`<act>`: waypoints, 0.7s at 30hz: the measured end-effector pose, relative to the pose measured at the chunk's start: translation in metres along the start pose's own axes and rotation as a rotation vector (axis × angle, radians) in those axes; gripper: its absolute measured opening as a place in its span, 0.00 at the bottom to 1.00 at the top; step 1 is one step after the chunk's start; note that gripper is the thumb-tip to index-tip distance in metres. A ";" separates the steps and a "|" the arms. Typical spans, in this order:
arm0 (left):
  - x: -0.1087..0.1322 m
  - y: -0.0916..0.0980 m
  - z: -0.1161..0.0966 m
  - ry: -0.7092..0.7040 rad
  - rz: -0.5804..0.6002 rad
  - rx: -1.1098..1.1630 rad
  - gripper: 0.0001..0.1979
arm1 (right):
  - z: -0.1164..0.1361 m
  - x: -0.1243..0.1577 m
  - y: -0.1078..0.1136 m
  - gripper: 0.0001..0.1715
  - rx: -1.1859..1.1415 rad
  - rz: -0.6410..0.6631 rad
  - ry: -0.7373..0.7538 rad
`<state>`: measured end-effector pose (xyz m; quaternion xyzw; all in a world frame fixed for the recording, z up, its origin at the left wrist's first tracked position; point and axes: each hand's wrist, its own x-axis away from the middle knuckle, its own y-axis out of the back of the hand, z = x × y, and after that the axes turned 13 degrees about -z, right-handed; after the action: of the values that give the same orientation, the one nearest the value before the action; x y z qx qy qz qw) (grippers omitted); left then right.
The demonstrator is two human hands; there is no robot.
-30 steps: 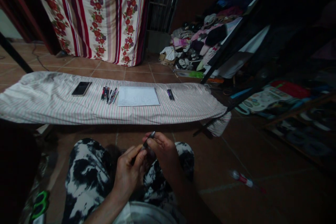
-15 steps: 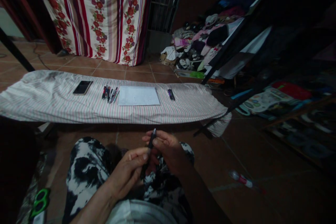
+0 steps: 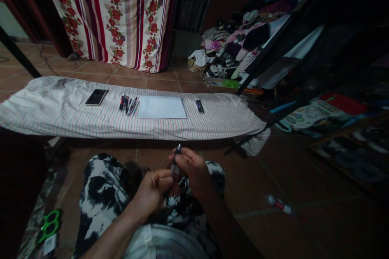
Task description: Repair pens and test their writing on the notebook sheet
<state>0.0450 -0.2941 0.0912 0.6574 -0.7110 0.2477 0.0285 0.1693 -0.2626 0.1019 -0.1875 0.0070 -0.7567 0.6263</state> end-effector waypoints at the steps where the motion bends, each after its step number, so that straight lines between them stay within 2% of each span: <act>1: -0.002 0.000 0.003 -0.042 -0.057 -0.038 0.14 | -0.001 0.000 -0.001 0.18 0.021 -0.022 0.008; 4: -0.006 0.001 0.011 -0.103 -0.135 -0.103 0.11 | -0.006 0.000 -0.002 0.19 0.068 -0.067 0.024; 6: -0.007 0.001 0.012 -0.057 -0.099 -0.044 0.11 | -0.008 -0.001 -0.001 0.21 0.094 -0.071 0.039; 8: -0.008 0.002 0.009 0.022 -0.024 0.122 0.12 | -0.010 -0.003 0.002 0.27 0.105 -0.034 0.064; 11: -0.009 0.003 0.001 0.124 0.032 0.410 0.09 | -0.014 -0.005 0.009 0.37 0.065 0.138 0.076; 13: -0.012 0.005 -0.003 0.166 -0.004 0.531 0.06 | -0.018 -0.006 0.013 0.39 0.026 0.295 0.040; 15: -0.014 0.006 -0.005 0.191 -0.053 0.610 0.07 | -0.022 -0.005 0.016 0.40 0.010 0.414 0.010; 21: -0.016 0.002 -0.007 0.320 -0.180 0.736 0.14 | -0.030 0.002 0.021 0.43 0.026 0.522 0.033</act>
<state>0.0434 -0.2771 0.0907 0.6365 -0.5013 0.5811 -0.0769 0.1795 -0.2758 0.0694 -0.1587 0.0558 -0.5724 0.8026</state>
